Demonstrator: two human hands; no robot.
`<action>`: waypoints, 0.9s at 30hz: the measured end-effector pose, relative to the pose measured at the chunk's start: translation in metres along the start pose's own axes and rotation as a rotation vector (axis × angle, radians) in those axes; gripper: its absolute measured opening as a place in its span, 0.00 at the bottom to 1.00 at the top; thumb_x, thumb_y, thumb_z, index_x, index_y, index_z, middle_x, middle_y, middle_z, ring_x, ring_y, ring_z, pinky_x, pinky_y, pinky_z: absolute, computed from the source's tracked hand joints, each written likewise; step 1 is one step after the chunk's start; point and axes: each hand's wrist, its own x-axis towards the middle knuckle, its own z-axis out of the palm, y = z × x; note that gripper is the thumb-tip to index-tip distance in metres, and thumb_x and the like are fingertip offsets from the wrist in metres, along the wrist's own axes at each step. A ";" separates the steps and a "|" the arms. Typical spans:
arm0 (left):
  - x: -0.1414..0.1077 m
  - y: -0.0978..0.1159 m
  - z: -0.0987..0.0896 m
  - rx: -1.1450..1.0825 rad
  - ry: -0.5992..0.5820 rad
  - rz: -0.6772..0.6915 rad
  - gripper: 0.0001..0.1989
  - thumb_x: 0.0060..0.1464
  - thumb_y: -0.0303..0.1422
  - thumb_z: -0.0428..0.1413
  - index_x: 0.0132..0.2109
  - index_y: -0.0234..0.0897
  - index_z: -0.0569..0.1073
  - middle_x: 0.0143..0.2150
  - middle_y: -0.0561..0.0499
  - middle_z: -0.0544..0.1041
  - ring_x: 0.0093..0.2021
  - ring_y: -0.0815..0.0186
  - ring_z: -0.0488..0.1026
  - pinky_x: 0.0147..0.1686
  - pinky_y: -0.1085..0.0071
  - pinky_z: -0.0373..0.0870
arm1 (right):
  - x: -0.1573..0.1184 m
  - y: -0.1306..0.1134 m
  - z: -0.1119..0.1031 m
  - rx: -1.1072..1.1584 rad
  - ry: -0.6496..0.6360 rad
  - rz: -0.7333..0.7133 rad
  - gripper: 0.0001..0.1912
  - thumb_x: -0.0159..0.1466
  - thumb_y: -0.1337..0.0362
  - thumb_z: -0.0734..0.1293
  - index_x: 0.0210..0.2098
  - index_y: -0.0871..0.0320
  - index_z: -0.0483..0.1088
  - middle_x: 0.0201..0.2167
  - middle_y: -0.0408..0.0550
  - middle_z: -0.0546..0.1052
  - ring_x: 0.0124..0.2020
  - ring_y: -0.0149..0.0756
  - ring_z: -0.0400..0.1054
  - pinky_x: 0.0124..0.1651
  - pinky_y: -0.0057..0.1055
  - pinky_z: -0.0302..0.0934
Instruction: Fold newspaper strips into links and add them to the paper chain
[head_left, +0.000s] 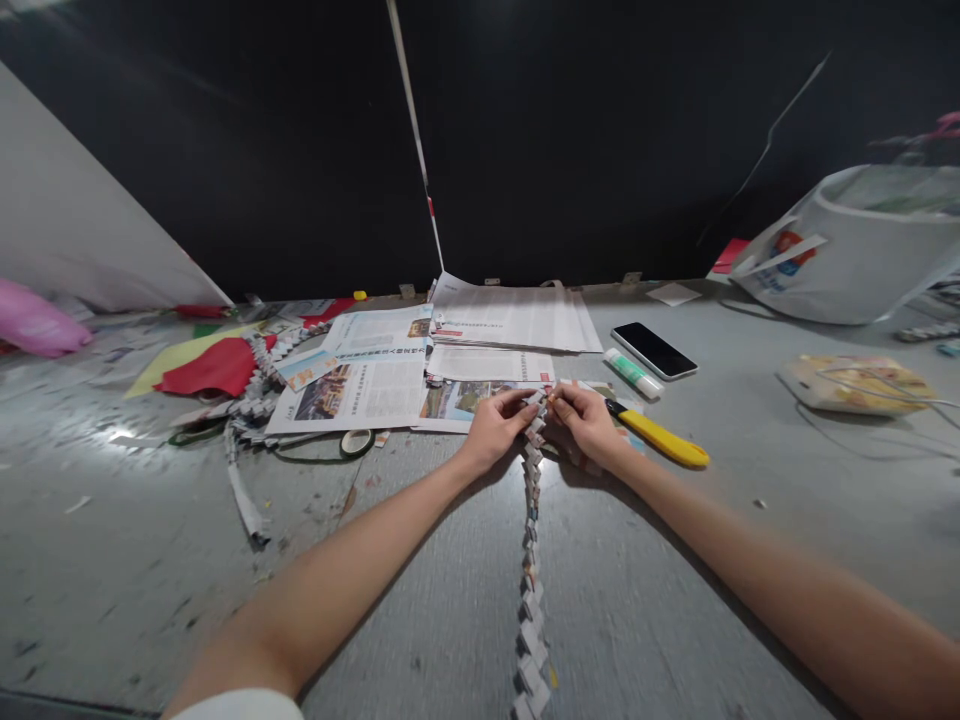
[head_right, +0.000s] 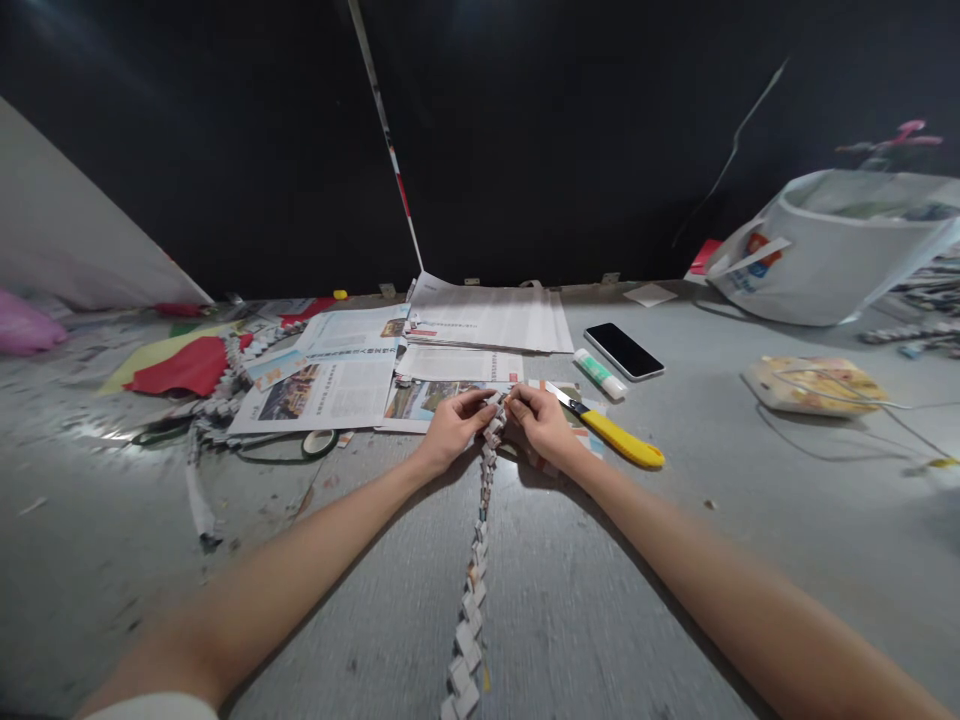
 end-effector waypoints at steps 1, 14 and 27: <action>0.000 0.000 0.000 -0.004 -0.004 -0.002 0.25 0.51 0.47 0.76 0.51 0.36 0.87 0.50 0.40 0.87 0.47 0.56 0.82 0.52 0.60 0.76 | 0.000 0.000 0.000 0.005 0.000 0.000 0.23 0.73 0.45 0.66 0.27 0.52 0.64 0.23 0.41 0.66 0.26 0.36 0.59 0.32 0.34 0.57; 0.002 -0.003 -0.001 -0.067 -0.025 -0.020 0.26 0.51 0.46 0.76 0.53 0.36 0.86 0.45 0.42 0.86 0.40 0.63 0.79 0.43 0.65 0.75 | -0.003 -0.007 0.000 -0.039 0.087 -0.047 0.17 0.73 0.53 0.66 0.29 0.52 0.68 0.24 0.43 0.69 0.28 0.39 0.63 0.35 0.36 0.60; 0.002 0.001 0.002 -0.047 0.051 -0.004 0.26 0.50 0.48 0.76 0.51 0.36 0.87 0.41 0.44 0.85 0.38 0.64 0.77 0.42 0.65 0.74 | -0.003 -0.007 0.005 -0.153 0.212 -0.039 0.11 0.70 0.59 0.65 0.31 0.52 0.71 0.26 0.44 0.76 0.30 0.40 0.69 0.38 0.36 0.62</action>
